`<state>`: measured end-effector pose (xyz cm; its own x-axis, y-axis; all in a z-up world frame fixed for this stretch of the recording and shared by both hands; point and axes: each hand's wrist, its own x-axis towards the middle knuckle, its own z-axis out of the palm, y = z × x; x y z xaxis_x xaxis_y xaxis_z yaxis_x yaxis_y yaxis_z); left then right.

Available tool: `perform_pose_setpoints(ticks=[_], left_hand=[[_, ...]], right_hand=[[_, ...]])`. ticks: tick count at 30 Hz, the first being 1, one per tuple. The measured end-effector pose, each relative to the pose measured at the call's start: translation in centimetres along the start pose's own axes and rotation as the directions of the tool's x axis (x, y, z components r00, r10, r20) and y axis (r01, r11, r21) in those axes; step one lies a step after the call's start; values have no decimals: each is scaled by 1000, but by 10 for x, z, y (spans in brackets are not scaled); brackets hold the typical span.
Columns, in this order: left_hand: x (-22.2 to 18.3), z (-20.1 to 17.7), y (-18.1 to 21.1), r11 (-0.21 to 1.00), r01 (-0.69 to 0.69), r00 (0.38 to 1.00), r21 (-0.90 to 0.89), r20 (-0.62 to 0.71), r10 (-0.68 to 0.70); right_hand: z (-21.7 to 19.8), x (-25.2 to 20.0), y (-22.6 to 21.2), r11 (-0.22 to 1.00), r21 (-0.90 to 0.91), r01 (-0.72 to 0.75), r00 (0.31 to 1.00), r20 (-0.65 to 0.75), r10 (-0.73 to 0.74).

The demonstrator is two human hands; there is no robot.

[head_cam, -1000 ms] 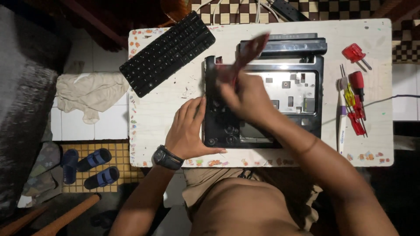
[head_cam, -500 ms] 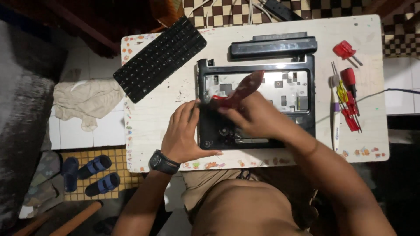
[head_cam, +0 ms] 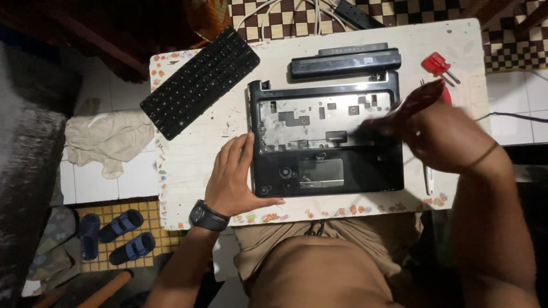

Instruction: Disassembling a laptop to clean internal components using a screwdriver and a brush

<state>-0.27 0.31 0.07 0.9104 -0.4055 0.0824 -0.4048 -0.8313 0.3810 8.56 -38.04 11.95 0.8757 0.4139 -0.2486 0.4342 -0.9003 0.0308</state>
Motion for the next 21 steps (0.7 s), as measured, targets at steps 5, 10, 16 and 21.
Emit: perform_pose_setpoints(ticks=[5, 10, 16, 21], left_hand=[[0, -1, 1, 1000, -10, 1000, 5, -19, 10], [-2, -1, 2, 1000, -5, 1000, -7, -18, 5], [0, -2, 2, 1000, 8, 1000, -10, -17, -8], [-1, 0, 2, 1000, -12, 1000, -24, -29, 11]], right_hand=[[18, 15, 12, 792, 493, -360, 931, 143, 335], [54, 10, 23, 968, 245, -60, 894, -418, 162], [29, -14, 17, 895, 446, 2, 997, 64, -34], [45, -12, 17, 962, 271, -21, 946, -305, 106]])
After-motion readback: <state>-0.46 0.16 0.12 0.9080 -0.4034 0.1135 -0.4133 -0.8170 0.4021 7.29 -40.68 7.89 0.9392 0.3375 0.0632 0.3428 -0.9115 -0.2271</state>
